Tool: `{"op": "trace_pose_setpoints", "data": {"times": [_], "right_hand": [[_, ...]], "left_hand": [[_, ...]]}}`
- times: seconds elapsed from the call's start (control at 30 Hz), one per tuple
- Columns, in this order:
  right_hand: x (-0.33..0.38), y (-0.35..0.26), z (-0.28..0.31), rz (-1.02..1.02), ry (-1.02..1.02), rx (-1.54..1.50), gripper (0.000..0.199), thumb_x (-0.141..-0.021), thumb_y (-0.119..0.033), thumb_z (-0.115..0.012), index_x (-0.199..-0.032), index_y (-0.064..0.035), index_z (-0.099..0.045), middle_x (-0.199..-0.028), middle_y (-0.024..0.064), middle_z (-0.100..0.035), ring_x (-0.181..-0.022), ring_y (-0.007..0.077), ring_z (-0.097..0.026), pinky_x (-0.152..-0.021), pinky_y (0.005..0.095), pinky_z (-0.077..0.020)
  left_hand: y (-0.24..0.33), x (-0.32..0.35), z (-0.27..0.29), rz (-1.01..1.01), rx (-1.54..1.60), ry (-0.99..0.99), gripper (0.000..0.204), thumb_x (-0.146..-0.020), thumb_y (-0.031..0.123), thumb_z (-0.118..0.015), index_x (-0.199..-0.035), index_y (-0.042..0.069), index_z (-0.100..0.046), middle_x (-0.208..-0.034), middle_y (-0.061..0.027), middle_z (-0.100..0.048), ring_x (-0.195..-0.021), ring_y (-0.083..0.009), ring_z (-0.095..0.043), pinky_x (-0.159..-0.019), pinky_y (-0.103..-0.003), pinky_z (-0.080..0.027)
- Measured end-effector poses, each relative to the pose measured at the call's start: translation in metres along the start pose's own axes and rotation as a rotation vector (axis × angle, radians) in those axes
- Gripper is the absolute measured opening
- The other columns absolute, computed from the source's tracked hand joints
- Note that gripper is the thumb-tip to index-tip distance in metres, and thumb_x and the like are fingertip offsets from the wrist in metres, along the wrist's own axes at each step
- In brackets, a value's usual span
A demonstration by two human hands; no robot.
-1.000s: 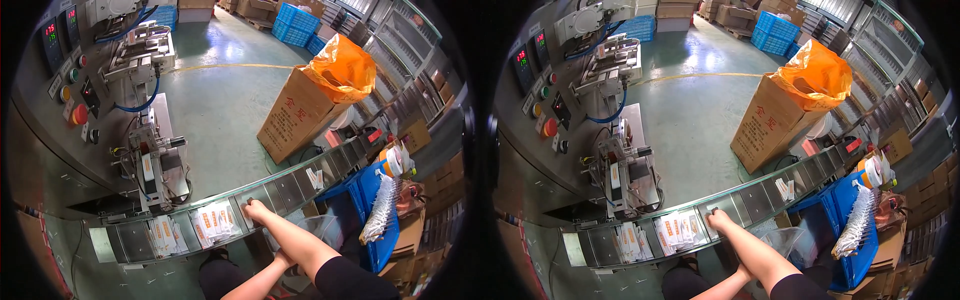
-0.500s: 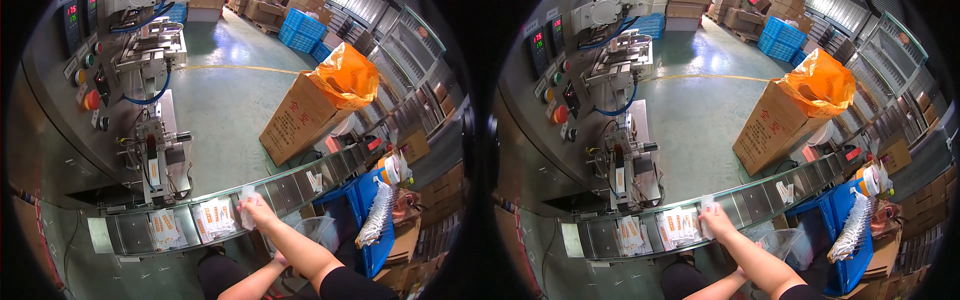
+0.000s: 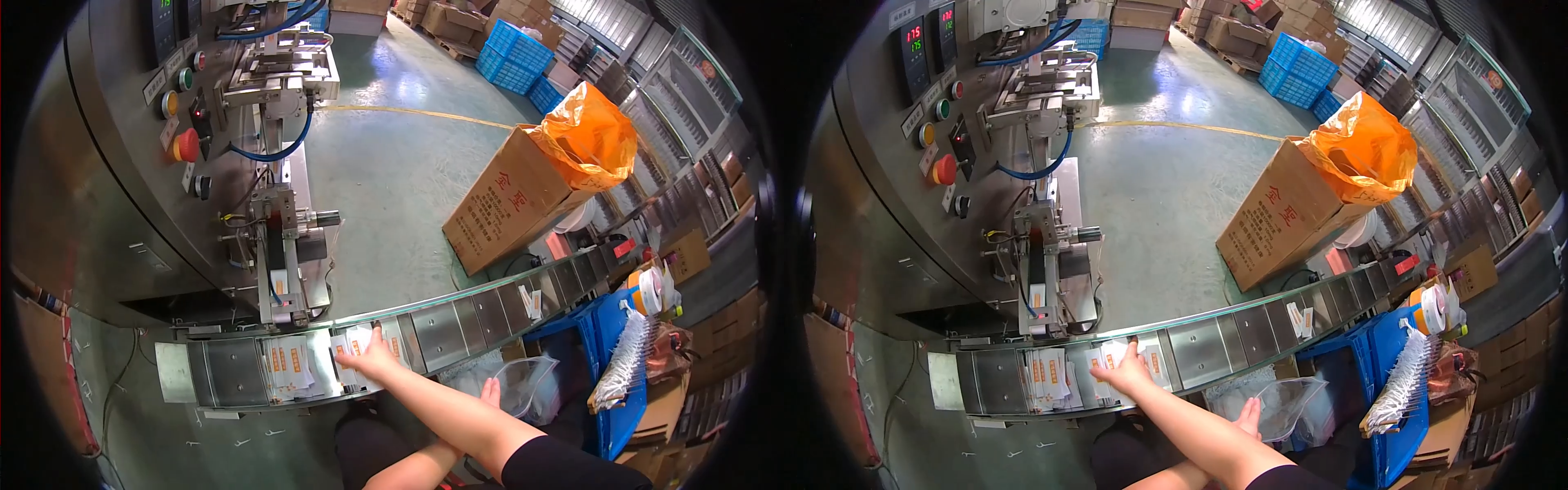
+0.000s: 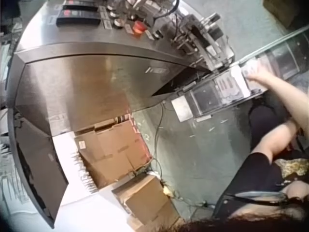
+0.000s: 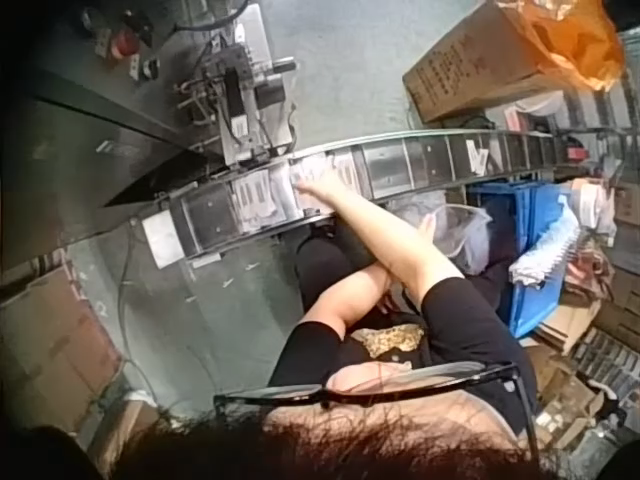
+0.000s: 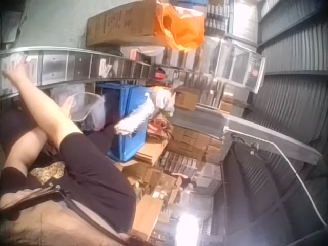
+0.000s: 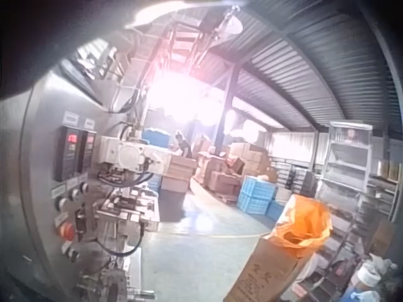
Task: Picking small white packets from a moving conveyor belt and placing them into larger plastic bags.
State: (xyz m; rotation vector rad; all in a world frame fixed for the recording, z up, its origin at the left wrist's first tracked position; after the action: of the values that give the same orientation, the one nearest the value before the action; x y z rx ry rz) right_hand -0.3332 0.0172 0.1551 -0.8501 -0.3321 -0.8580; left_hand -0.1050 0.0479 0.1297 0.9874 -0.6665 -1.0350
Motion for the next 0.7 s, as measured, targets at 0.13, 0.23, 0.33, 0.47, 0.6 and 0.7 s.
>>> {"op": "trace_pose_setpoints", "data": {"times": [0.13, 0.23, 0.33, 0.47, 0.6, 0.7], "right_hand": [[-0.004, 0.013, -0.002, 0.141, 0.011, -0.334, 0.107, -0.058, -0.031, -0.079, -0.129, 0.0096, -0.011, -0.112, 0.0179, -0.049, -0.102, 0.0250, -0.052, -0.086, 0.0332, -0.0440], [-0.019, 0.029, 0.007, 0.050, -0.096, -0.579, 0.081, -0.056, -0.022, -0.081, -0.113, 0.0040, -0.030, -0.103, 0.0136, -0.052, -0.092, 0.0212, -0.056, -0.074, 0.0337, -0.0488], [-0.021, 0.028, 0.005, 0.029, -0.008, -0.315, 0.077, -0.056, -0.025, -0.081, -0.110, 0.0023, -0.032, -0.101, 0.0142, -0.053, -0.094, 0.0216, -0.055, -0.077, 0.0342, -0.0475], [-0.009, 0.010, -0.003, 0.034, 0.002, -0.248, 0.091, -0.057, -0.030, -0.079, -0.121, 0.0064, -0.026, -0.110, 0.0212, -0.051, -0.104, 0.0275, -0.052, -0.087, 0.0330, -0.0414], [-0.006, 0.019, 0.011, 0.063, 0.075, -0.244, 0.084, -0.059, -0.023, -0.078, -0.120, 0.0052, -0.028, -0.108, 0.0179, -0.053, -0.101, 0.0244, -0.053, -0.087, 0.0328, -0.0419], [-0.003, 0.030, 0.039, 0.233, 0.067, -0.534, 0.071, -0.063, -0.004, -0.074, -0.119, 0.0028, -0.031, -0.104, 0.0122, -0.053, -0.097, 0.0180, -0.054, -0.084, 0.0313, -0.0447]], "left_hand": [[-0.004, -0.001, -0.005, -0.117, 0.003, 0.087, 0.055, -0.091, 0.028, -0.024, -0.136, -0.001, -0.011, -0.142, -0.0212, -0.013, -0.133, -0.0300, -0.014, -0.105, -0.039, -0.017], [0.032, 0.005, 0.062, -0.168, -0.384, -0.152, 0.055, -0.092, 0.028, -0.024, -0.137, -0.001, -0.010, -0.142, -0.0216, -0.013, -0.132, -0.0313, -0.014, -0.106, -0.039, -0.016], [0.045, 0.006, 0.087, -0.181, -0.651, -0.293, 0.056, -0.092, 0.029, -0.024, -0.137, 0.000, -0.009, -0.142, -0.0218, -0.012, -0.132, -0.0321, -0.013, -0.106, -0.040, -0.015], [-0.001, 0.002, -0.006, -0.023, 0.063, -0.023, 0.068, -0.077, 0.010, -0.044, -0.138, 0.007, -0.013, -0.142, -0.0188, -0.015, -0.124, -0.0349, -0.030, -0.101, -0.032, -0.026], [-0.019, -0.004, -0.018, -0.200, -0.117, 0.082, 0.054, -0.092, 0.027, -0.026, -0.137, 0.001, -0.011, -0.141, -0.0218, -0.014, -0.132, -0.0305, -0.016, -0.106, -0.040, -0.015], [-0.008, -0.009, -0.002, -0.229, -0.088, 0.074, 0.052, -0.092, 0.026, -0.026, -0.137, 0.001, -0.014, -0.141, -0.0209, -0.017, -0.131, -0.0301, -0.018, -0.106, -0.039, -0.016]]}}
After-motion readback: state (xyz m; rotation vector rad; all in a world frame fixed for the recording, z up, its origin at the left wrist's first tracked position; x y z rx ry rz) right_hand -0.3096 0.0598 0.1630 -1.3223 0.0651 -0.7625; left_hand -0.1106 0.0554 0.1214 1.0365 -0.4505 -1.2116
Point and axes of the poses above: each hand's wrist, its own x-axis away from the middle knuckle, its own z-axis out of the back of the hand, y = z × x, the point moved 1 cm from there along -x, towards the middle knuckle
